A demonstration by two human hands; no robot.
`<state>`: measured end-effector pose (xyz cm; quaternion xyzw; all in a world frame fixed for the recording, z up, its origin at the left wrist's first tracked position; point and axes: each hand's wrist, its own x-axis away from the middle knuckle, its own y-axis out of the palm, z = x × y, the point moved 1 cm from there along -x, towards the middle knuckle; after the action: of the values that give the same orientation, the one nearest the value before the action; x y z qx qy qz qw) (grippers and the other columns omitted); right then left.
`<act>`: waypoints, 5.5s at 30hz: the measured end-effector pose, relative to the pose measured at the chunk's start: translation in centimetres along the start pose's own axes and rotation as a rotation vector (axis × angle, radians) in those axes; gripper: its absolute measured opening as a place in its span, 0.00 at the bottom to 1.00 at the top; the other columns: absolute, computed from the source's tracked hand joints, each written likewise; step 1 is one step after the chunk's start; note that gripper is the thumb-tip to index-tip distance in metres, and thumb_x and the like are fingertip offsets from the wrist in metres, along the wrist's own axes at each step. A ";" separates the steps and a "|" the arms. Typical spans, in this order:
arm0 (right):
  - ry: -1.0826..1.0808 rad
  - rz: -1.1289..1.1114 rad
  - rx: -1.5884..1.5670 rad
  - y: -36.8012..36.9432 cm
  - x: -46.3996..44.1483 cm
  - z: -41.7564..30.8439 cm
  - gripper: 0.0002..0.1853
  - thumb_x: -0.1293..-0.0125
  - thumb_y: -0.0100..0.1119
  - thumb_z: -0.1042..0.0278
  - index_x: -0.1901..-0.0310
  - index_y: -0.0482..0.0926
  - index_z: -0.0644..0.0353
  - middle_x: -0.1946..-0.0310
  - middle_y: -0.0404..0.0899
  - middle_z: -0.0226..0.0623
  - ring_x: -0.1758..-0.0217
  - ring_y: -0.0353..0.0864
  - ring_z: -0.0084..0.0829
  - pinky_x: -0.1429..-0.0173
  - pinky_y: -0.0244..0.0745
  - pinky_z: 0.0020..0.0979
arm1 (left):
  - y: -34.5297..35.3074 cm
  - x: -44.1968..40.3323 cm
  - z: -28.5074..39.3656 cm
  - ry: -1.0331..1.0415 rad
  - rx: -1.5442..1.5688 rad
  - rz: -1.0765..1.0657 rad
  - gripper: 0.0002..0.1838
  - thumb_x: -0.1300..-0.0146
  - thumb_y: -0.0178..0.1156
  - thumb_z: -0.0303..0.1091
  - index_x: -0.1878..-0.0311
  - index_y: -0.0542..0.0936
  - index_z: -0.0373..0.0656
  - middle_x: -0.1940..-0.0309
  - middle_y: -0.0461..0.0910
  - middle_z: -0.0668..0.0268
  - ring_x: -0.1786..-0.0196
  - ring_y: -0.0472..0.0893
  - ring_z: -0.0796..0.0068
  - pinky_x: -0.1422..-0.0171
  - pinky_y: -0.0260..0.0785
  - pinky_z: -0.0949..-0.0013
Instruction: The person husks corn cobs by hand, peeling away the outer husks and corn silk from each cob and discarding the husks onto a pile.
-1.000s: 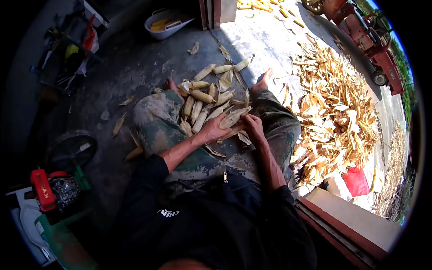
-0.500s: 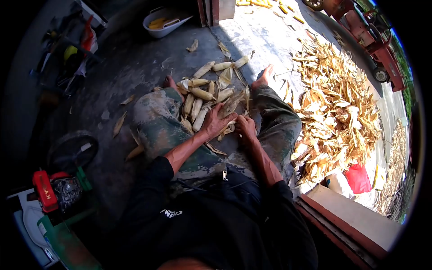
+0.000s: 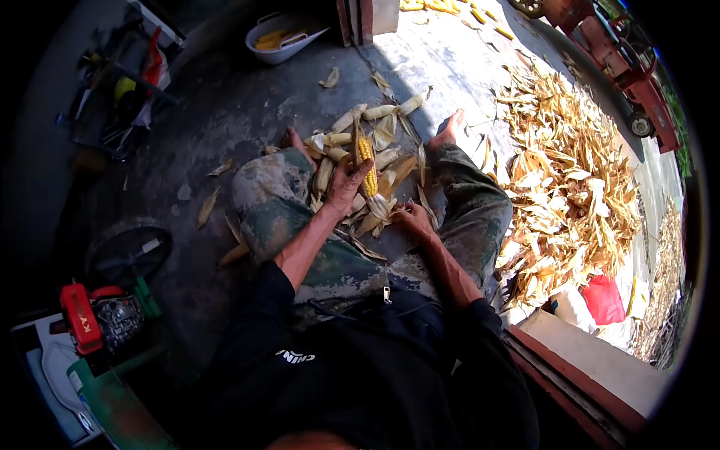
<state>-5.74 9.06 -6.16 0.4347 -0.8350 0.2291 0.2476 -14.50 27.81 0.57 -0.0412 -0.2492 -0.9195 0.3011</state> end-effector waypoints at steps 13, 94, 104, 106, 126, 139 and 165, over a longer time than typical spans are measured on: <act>-0.284 0.005 -0.467 -3.1 -0.3 -3.4 0.28 0.28 0.50 0.40 0.56 0.81 0.63 0.68 0.79 0.31 0.71 0.74 0.20 0.66 0.70 0.23 | 0.5 1.5 -5.5 -0.091 -0.865 -0.341 0.31 0.33 0.60 0.55 0.43 0.76 0.34 0.53 0.82 0.58 0.49 0.78 0.72 0.43 0.70 0.68; -0.675 -0.316 0.606 5.5 2.3 -0.4 0.16 0.40 0.55 0.62 0.58 0.73 0.67 0.69 0.78 0.57 0.64 0.80 0.56 0.59 0.74 0.47 | -1.8 -0.1 -6.0 0.073 -0.927 -0.260 0.38 0.46 0.71 0.48 0.39 0.66 0.35 0.53 0.79 0.48 0.50 0.80 0.53 0.46 0.72 0.58; -0.553 0.771 0.858 -27.5 5.7 -15.4 0.22 0.37 0.67 0.51 0.55 0.77 0.63 0.73 0.79 0.46 0.71 0.80 0.41 0.67 0.71 0.39 | -2.3 -1.2 -2.5 -0.315 0.275 -0.091 0.24 0.27 0.50 0.54 0.47 0.72 0.40 0.61 0.80 0.60 0.59 0.82 0.69 0.53 0.77 0.64; -0.196 0.989 1.182 -37.4 6.9 -13.5 0.46 0.46 0.69 0.37 0.36 0.67 0.66 0.50 0.77 0.57 0.47 0.77 0.51 0.46 0.73 0.47 | -2.0 -1.0 -2.3 -0.297 0.317 -0.123 0.23 0.27 0.50 0.53 0.46 0.72 0.40 0.59 0.80 0.59 0.57 0.82 0.68 0.51 0.77 0.63; -0.261 -0.244 -0.408 2.6 0.9 -5.5 0.19 0.28 0.54 0.57 0.46 0.71 0.64 0.62 0.77 0.33 0.63 0.78 0.24 0.56 0.77 0.28 | -1.5 -1.8 -3.9 0.103 -0.337 0.058 0.29 0.40 0.71 0.44 0.43 0.72 0.40 0.56 0.75 0.69 0.53 0.75 0.78 0.48 0.70 0.73; 0.043 -0.433 -0.956 2.3 2.6 -6.6 0.27 0.30 0.40 0.45 0.53 0.75 0.65 0.84 0.60 0.24 0.87 0.52 0.20 0.71 0.59 0.28 | -2.2 -1.5 -1.7 0.073 0.000 0.132 0.16 0.35 0.66 0.40 0.53 0.83 0.36 0.63 0.85 0.68 0.63 0.83 0.81 0.57 0.78 0.77; 0.028 -0.209 -1.199 -2.9 -1.7 -4.2 0.19 0.32 0.54 0.48 0.56 0.75 0.58 0.69 0.77 0.34 0.70 0.74 0.29 0.56 0.72 0.33 | -0.5 3.8 -7.1 -0.168 -1.162 -0.568 0.19 0.53 0.74 0.43 0.68 0.83 0.37 0.75 0.83 0.57 0.70 0.83 0.61 0.63 0.74 0.60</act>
<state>-1.61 11.10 -3.48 0.2963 -0.7681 -0.3008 0.4814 -17.33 22.76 -4.97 -0.2015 0.2648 -0.9419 -0.0456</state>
